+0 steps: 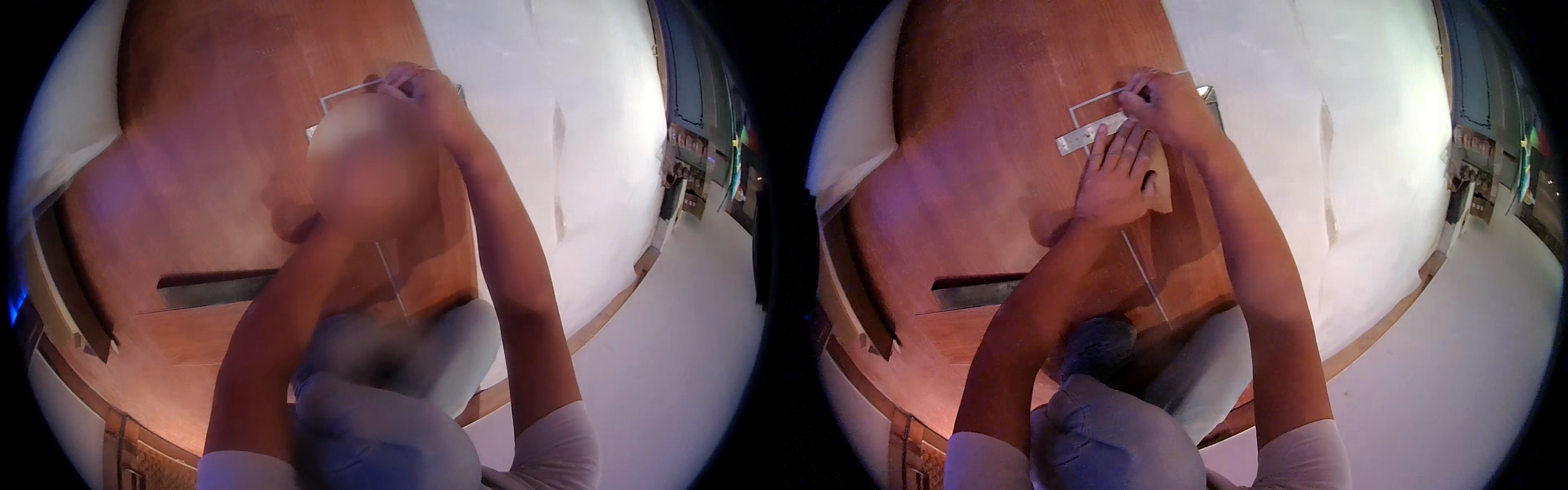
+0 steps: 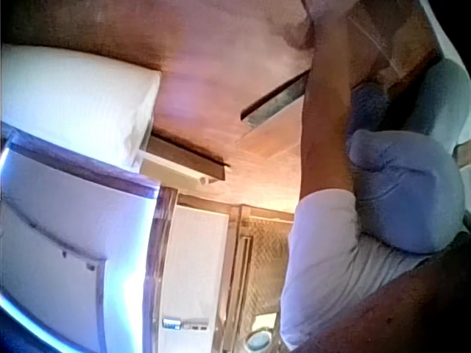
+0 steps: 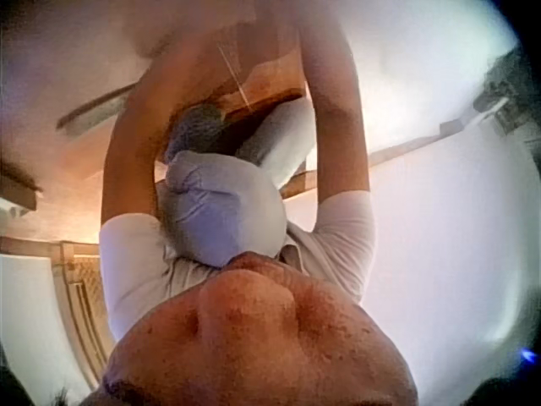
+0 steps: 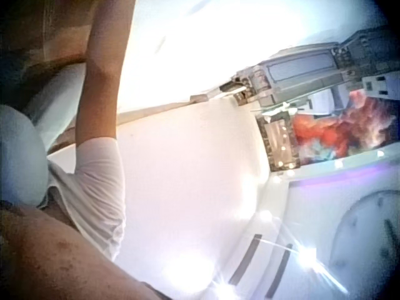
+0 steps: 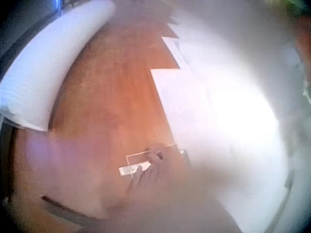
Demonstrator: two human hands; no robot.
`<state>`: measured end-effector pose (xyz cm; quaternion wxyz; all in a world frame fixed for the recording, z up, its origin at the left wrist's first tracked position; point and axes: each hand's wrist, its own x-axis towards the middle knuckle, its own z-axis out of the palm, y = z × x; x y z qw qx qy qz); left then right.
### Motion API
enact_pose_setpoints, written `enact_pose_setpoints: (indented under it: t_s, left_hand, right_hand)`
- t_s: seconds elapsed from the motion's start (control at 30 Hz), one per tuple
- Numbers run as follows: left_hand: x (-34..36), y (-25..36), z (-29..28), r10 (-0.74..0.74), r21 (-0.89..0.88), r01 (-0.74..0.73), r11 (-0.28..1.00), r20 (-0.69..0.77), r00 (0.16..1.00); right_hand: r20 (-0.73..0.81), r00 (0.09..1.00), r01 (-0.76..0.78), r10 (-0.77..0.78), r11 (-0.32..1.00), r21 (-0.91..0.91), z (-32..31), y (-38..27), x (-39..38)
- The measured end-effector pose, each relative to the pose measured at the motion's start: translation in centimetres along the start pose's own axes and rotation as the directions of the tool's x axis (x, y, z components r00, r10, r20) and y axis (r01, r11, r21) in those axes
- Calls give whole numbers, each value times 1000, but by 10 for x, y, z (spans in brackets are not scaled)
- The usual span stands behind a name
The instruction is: The person installs laminate flooring by marking planks with a pencil and speed square, cutting foam underlayment with a utility knife, and tapping flooring tiles together using a hammer and block.
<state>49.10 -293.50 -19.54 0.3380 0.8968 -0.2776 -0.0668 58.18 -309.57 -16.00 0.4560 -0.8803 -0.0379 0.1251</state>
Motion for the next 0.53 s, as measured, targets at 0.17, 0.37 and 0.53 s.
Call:
enact_pose_setpoints:
  t_s: [0.17,0.37,0.53]
  left_hand:
    - [-8,-12,25,-26,-12,26,1000,-33,999]
    - [-15,-21,29,39,16,-38,999,-91,995]
    - [-2,-2,-1,93,238,-82,968,-35,995]
  right_hand:
    - [-123,990,-101,73,965,-243,-75,30,-7]
    - [-202,977,-80,64,994,-74,-63,-2,-13]
    - [-128,984,-110,128,984,142,-4,-11,-13]
